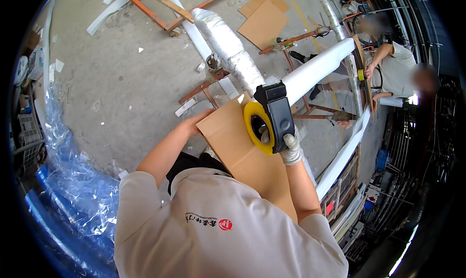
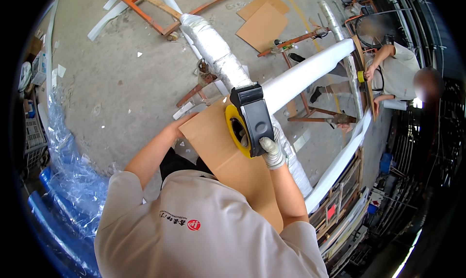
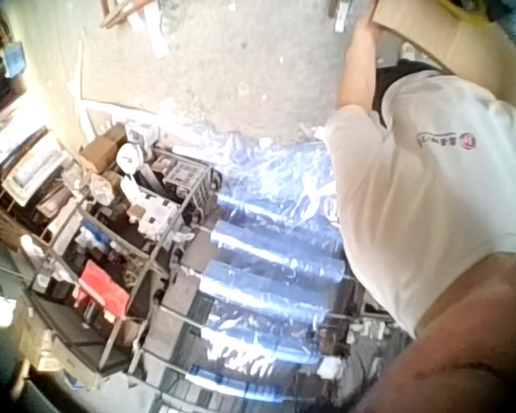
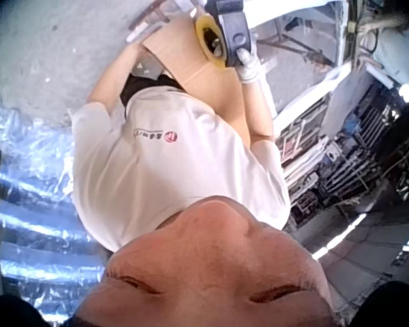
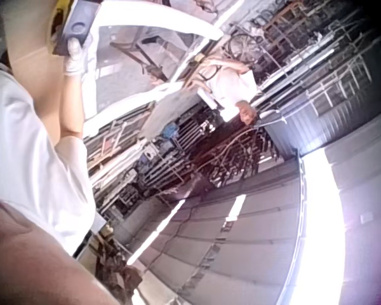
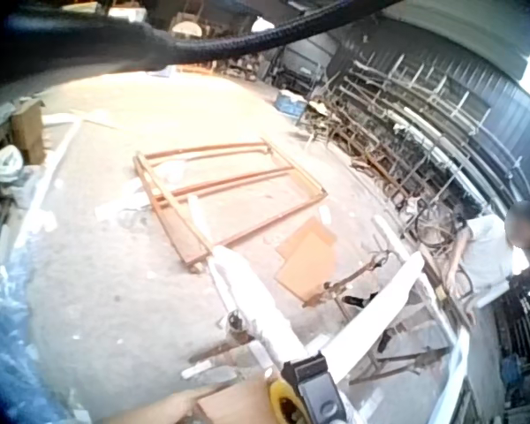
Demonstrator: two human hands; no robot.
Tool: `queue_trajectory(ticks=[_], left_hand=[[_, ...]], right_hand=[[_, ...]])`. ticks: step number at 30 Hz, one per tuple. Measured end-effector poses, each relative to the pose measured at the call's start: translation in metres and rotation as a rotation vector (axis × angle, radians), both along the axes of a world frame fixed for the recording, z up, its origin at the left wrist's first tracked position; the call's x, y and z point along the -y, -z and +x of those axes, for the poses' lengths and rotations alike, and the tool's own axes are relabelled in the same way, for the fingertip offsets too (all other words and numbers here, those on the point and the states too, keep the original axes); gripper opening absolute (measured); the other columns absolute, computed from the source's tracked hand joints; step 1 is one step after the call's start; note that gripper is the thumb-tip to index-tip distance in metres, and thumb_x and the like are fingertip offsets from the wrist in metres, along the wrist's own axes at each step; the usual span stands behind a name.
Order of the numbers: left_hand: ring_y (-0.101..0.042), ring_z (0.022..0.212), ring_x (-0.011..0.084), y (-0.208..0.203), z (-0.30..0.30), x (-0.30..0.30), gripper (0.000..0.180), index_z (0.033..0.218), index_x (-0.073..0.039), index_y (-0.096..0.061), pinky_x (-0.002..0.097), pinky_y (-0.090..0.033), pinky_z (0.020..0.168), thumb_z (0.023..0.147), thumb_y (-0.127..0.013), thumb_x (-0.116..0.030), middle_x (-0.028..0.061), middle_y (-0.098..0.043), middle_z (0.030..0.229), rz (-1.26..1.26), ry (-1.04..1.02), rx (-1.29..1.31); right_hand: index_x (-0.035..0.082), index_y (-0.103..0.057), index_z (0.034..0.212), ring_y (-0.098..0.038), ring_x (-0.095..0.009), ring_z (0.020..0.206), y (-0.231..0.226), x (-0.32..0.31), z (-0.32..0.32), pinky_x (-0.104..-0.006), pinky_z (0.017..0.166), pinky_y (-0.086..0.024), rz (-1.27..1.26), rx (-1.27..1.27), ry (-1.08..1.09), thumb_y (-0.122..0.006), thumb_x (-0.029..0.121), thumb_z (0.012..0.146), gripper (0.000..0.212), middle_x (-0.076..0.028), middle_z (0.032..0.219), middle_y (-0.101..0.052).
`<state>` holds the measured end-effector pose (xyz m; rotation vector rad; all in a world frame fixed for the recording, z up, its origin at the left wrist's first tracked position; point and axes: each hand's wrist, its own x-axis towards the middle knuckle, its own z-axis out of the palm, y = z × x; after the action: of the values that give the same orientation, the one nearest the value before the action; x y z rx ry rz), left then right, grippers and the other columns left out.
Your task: The person secures cardboard to a metal frame using a tape dispenser, wraps the frame in plastic sheeting, and then attaches labels from a document.
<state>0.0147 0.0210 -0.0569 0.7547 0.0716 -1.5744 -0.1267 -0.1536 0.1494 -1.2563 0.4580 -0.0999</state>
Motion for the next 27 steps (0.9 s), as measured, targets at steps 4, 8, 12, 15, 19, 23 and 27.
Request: queue_trajectory(ticks=[4, 8, 12, 15, 19, 23, 27], left_hand=[[-0.054, 0.104, 0.0134, -0.045, 0.054, 0.009, 0.042, 0.12, -0.001, -0.048, 0.0272, -0.045, 0.085, 0.085, -0.055, -0.024, 0.0066, -0.056, 0.114, -0.286, 0.298, -0.123], [-0.055, 0.102, 0.0159, -0.073, 0.064, 0.022, 0.05, 0.117, 0.003, -0.049, 0.0281, -0.046, 0.084, 0.076, -0.067, -0.017, 0.0107, -0.056, 0.112, -0.232, 0.561, 0.292], [-0.056, 0.1, 0.0161, -0.084, 0.057, 0.031, 0.054, 0.116, 0.005, -0.05, 0.0282, -0.047, 0.082, 0.07, -0.073, -0.012, 0.0109, -0.058, 0.11, -0.162, 0.695, 0.398], [-0.059, 0.093, 0.0165, -0.094, 0.052, 0.035, 0.056, 0.11, 0.002, -0.056, 0.028, -0.048, 0.078, 0.063, -0.079, -0.018, 0.0105, -0.061, 0.102, -0.092, 0.637, 0.464], [-0.06, 0.091, 0.0178, -0.1, 0.057, 0.046, 0.054, 0.108, 0.002, -0.057, 0.0312, -0.048, 0.077, 0.062, -0.08, -0.016, 0.01, -0.062, 0.1, -0.013, 0.654, 0.377], [-0.061, 0.088, 0.0182, -0.086, 0.037, 0.041, 0.052, 0.106, 0.002, -0.058, 0.0317, -0.049, 0.076, 0.062, -0.08, -0.016, 0.0103, -0.063, 0.099, -0.022, 0.415, 0.224], [-0.06, 0.09, 0.0187, -0.08, 0.012, 0.036, 0.051, 0.108, 0.004, -0.055, 0.0322, -0.048, 0.077, 0.066, -0.075, -0.018, 0.0118, -0.061, 0.101, 0.122, 0.255, 0.217]], right_hand=[[-0.005, -0.044, 0.115, -0.061, -0.018, 0.061, 0.002, 0.0, -0.003, -0.0246, 0.056, -0.05, 0.012, 0.009, 0.015, -0.075, 0.041, 0.059, 0.078, -0.013, 0.081, -0.061], [-0.005, -0.047, 0.112, -0.061, -0.018, 0.062, 0.004, 0.003, -0.002, -0.0258, 0.057, -0.05, 0.022, 0.023, -0.001, -0.074, 0.041, 0.06, 0.074, -0.013, 0.081, -0.062], [-0.009, -0.051, 0.106, -0.061, -0.024, 0.063, 0.001, -0.001, -0.004, -0.031, 0.063, -0.05, 0.003, 0.047, 0.027, -0.07, 0.04, 0.064, 0.067, -0.019, 0.077, -0.061], [-0.005, -0.054, 0.104, -0.062, -0.019, 0.066, 0.003, 0.002, -0.008, -0.0276, 0.061, -0.05, 0.024, 0.01, -0.004, -0.073, 0.043, 0.061, 0.067, -0.014, 0.082, -0.063], [-0.005, -0.055, 0.102, -0.062, -0.019, 0.066, 0.002, 0.001, -0.008, -0.0277, 0.062, -0.05, 0.028, -0.008, -0.004, -0.073, 0.042, 0.061, 0.065, -0.014, 0.083, -0.063], [-0.005, -0.055, 0.103, -0.062, -0.019, 0.066, 0.003, 0.002, -0.008, -0.0276, 0.062, -0.05, 0.036, 0.027, 0.001, -0.073, 0.041, 0.061, 0.065, -0.014, 0.084, -0.063], [-0.006, -0.055, 0.103, -0.062, -0.019, 0.065, 0.003, 0.0, -0.009, -0.0272, 0.062, -0.05, 0.038, 0.027, 0.02, -0.072, 0.042, 0.061, 0.066, -0.014, 0.083, -0.063]])
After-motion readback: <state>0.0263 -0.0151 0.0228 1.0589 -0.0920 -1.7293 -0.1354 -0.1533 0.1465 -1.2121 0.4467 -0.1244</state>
